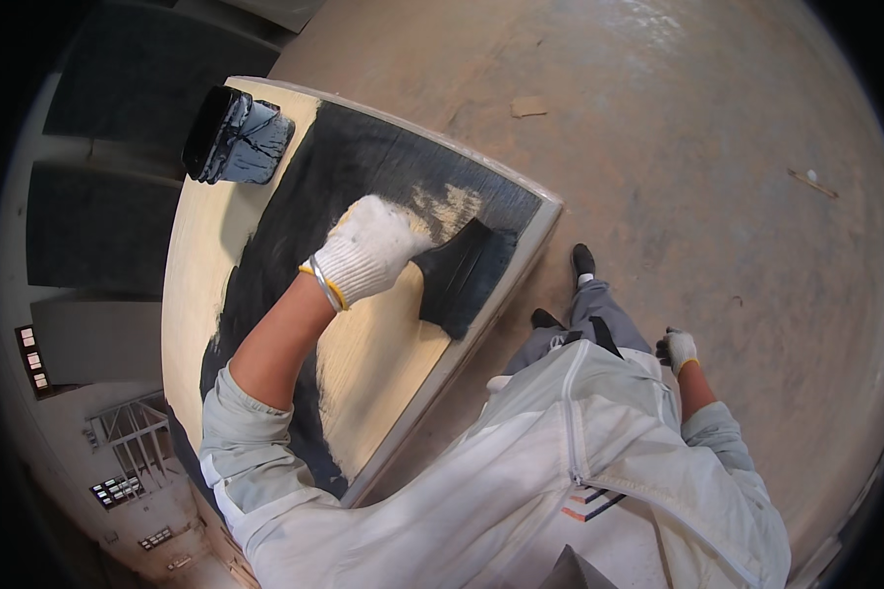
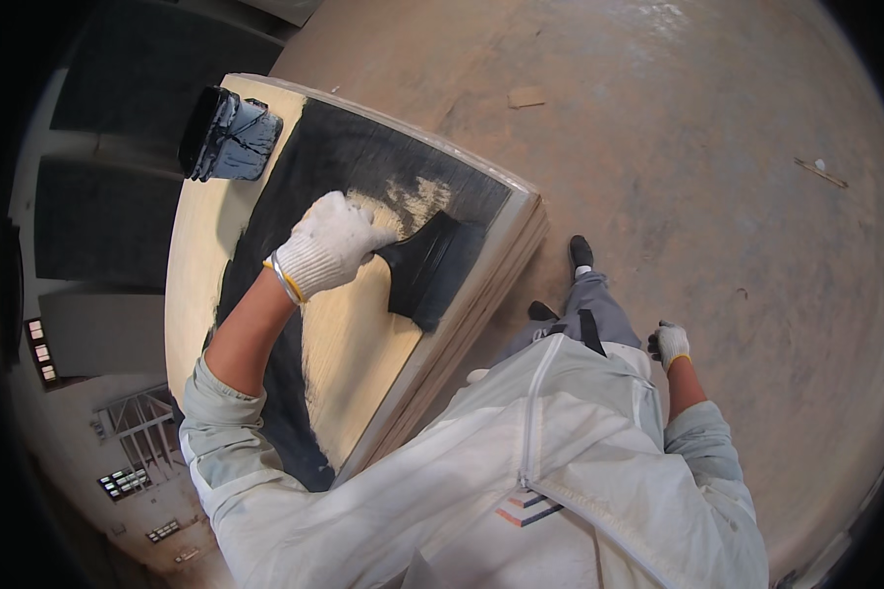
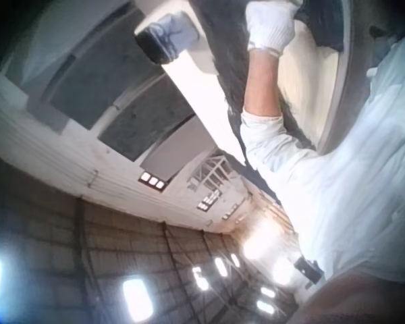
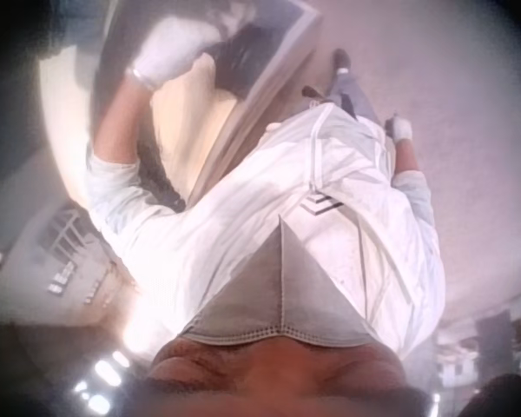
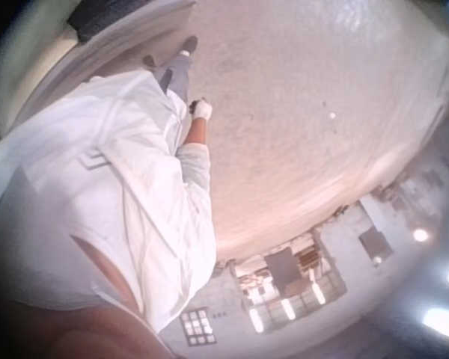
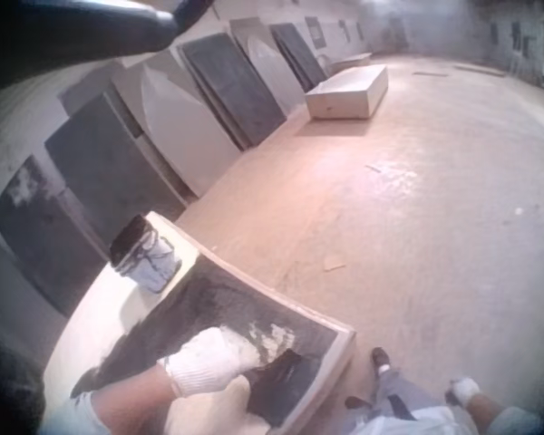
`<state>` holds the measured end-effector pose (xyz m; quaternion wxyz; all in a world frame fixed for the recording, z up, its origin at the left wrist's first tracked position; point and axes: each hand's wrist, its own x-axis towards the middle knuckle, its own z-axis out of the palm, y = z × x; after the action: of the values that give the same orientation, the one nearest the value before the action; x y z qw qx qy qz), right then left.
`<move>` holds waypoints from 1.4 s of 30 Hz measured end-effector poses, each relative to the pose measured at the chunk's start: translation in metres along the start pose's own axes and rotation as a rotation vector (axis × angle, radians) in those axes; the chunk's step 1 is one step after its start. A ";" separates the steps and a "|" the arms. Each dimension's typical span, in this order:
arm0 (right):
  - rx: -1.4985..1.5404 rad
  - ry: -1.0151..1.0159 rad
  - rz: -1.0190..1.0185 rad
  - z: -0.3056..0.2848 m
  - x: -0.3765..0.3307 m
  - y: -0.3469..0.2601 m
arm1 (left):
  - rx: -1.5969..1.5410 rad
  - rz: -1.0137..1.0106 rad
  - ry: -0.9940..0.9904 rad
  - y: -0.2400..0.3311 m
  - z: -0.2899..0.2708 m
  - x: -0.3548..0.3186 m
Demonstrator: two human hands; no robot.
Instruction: The person applies black paint to a large wooden board using a brush. They repeatedly dip the brush into a paint container and spread the paint across the surface in broad strokes, gradually covering more of the board.
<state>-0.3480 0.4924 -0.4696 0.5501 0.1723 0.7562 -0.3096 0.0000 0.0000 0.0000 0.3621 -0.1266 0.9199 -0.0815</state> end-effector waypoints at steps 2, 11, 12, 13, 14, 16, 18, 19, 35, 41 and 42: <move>-0.026 0.032 -0.028 0.014 -0.003 0.005 | 0.050 -0.018 -0.039 -0.005 -0.003 -0.003; -0.066 0.090 -0.080 -0.012 -0.024 -0.024 | 0.007 0.016 0.050 -0.002 0.023 -0.014; -0.055 0.073 -0.079 -0.011 -0.025 -0.026 | 0.024 0.015 0.035 -0.001 0.029 -0.024; -0.048 0.057 -0.081 -0.009 -0.025 -0.029 | 0.038 0.011 0.024 0.001 0.033 -0.032; -0.040 0.042 -0.083 -0.008 -0.026 -0.031 | 0.041 -0.012 -0.004 0.003 0.036 -0.035; -0.086 0.042 -0.083 -0.004 -0.025 -0.030 | 0.036 0.002 0.041 -0.001 0.034 -0.031; -0.111 0.040 -0.073 -0.003 -0.026 -0.029 | -0.003 -0.002 0.070 -0.006 0.021 -0.021; -0.113 0.037 -0.063 -0.002 -0.027 -0.029 | -0.041 -0.022 0.112 -0.009 0.022 -0.012; 0.013 0.000 0.058 -0.015 -0.011 -0.014 | -0.056 -0.019 0.069 -0.021 0.048 -0.012; -0.005 0.091 -0.078 -0.016 -0.021 -0.033 | -0.147 -0.175 0.165 -0.067 0.018 0.034; 0.012 0.102 -0.084 -0.017 -0.021 -0.032 | -0.226 -0.236 0.109 -0.073 0.010 0.036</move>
<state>-0.3720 0.4811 -0.4376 0.4965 0.1593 0.7879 -0.3277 -0.0054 -0.0803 -0.0131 0.2832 -0.2689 0.9202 -0.0261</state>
